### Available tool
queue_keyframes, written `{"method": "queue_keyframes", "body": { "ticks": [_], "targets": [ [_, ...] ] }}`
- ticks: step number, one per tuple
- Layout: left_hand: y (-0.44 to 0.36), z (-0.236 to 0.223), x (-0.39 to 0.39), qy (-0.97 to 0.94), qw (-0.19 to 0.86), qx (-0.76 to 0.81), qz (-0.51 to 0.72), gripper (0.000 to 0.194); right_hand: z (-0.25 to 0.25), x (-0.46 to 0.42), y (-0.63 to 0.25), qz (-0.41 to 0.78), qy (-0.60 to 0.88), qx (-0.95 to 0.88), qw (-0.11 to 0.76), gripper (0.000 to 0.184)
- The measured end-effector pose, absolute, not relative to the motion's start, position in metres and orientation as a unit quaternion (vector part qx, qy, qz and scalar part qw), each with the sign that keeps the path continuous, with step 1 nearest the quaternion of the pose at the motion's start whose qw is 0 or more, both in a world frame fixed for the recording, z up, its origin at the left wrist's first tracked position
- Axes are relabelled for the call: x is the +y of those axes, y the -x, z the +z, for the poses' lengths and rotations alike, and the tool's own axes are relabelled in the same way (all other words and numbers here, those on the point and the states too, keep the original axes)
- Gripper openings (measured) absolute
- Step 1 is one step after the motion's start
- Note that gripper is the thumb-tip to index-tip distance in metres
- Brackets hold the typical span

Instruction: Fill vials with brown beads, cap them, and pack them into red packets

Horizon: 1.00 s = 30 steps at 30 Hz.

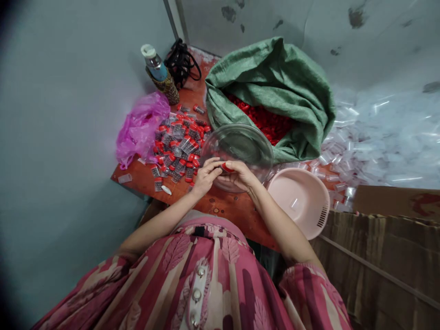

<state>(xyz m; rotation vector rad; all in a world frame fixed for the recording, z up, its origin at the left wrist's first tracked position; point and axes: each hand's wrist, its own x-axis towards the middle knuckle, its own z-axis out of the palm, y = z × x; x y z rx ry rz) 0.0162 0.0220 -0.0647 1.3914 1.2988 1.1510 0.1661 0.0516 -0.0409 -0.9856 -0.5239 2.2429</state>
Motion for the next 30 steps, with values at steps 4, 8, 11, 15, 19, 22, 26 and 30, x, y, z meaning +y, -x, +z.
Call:
{"method": "queue_keyframes", "body": {
  "ticks": [4, 8, 11, 15, 19, 22, 26, 30],
  "targets": [
    [-0.024, -0.060, 0.021, -0.535, 0.434, 0.535, 0.489, 0.022, -0.043, 0.046, -0.156, 0.817, 0.399, -0.164, 0.382, 0.017],
    [-0.026, -0.067, 0.026, -0.501, 0.465, 0.523, 0.509, 0.022, -0.046, 0.050, -0.157, 0.845, 0.383, -0.129, 0.350, 0.027],
    [-0.026, -0.077, 0.031, -0.426, 0.538, 0.506, 0.522, 0.028, -0.048, 0.060, -0.163, 0.850, 0.403, -0.164, 0.297, 0.041],
    [-0.022, -0.085, 0.036, -0.360, 0.574, 0.516, 0.525, 0.036, -0.051, 0.071, -0.181, 0.804, 0.473, -0.208, 0.293, 0.050],
    [-0.019, -0.087, 0.040, -0.359, 0.567, 0.529, 0.520, 0.038, -0.051, 0.073, -0.194, 0.777, 0.485, -0.229, 0.330, 0.044],
    [-0.020, -0.087, 0.040, -0.389, 0.562, 0.524, 0.508, 0.035, -0.047, 0.067, -0.191, 0.808, 0.429, -0.237, 0.328, 0.036],
    [-0.024, -0.083, 0.036, -0.464, 0.521, 0.515, 0.498, 0.027, -0.044, 0.061, -0.177, 0.856, 0.379, -0.206, 0.286, 0.025],
    [-0.023, -0.077, 0.031, -0.498, 0.489, 0.515, 0.498, 0.026, -0.045, 0.059, -0.165, 0.851, 0.392, -0.144, 0.318, 0.011]
  ]
}}
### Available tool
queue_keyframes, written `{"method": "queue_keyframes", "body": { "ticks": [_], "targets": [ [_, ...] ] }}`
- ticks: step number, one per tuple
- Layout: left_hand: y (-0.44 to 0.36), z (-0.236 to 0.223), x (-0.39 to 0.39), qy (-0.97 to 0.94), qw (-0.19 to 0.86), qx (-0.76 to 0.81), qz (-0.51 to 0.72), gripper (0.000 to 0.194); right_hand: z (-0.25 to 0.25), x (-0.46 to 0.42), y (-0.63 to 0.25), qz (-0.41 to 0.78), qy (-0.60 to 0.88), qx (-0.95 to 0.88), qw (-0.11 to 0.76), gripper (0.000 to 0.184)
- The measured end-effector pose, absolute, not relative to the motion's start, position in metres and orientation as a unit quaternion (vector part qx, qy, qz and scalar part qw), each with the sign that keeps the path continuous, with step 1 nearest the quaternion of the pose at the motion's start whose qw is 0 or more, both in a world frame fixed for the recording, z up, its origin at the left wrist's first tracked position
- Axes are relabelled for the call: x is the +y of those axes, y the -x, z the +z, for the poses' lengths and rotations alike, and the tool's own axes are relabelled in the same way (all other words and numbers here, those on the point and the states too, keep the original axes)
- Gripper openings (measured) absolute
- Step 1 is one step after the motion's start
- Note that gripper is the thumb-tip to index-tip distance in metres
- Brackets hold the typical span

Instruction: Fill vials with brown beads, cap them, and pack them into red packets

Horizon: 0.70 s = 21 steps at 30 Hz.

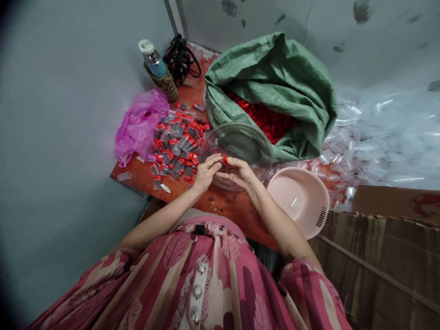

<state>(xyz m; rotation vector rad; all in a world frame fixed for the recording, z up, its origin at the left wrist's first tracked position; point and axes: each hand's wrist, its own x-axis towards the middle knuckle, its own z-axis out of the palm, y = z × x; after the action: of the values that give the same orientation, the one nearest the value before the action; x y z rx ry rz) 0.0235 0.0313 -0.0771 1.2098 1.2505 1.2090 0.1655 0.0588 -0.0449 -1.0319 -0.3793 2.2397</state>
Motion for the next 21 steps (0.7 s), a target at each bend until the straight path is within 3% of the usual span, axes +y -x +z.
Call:
{"method": "queue_keyframes", "body": {
  "ticks": [8, 15, 19, 21],
  "targets": [
    [-0.019, -0.080, 0.041, -0.525, 0.452, 0.517, 0.502, 0.023, -0.048, 0.063, -0.149, 0.825, 0.414, -0.091, 0.374, 0.004],
    [-0.024, -0.085, 0.041, -0.396, 0.578, 0.485, 0.524, 0.032, -0.051, 0.072, -0.153, 0.875, 0.372, -0.157, 0.266, 0.035],
    [-0.019, -0.083, 0.042, -0.384, 0.561, 0.506, 0.530, 0.035, -0.050, 0.072, -0.161, 0.843, 0.413, -0.221, 0.265, 0.054],
    [-0.003, -0.085, 0.050, -0.380, 0.522, 0.540, 0.540, 0.039, -0.052, 0.071, -0.175, 0.763, 0.508, -0.303, 0.262, 0.057]
  ]
}}
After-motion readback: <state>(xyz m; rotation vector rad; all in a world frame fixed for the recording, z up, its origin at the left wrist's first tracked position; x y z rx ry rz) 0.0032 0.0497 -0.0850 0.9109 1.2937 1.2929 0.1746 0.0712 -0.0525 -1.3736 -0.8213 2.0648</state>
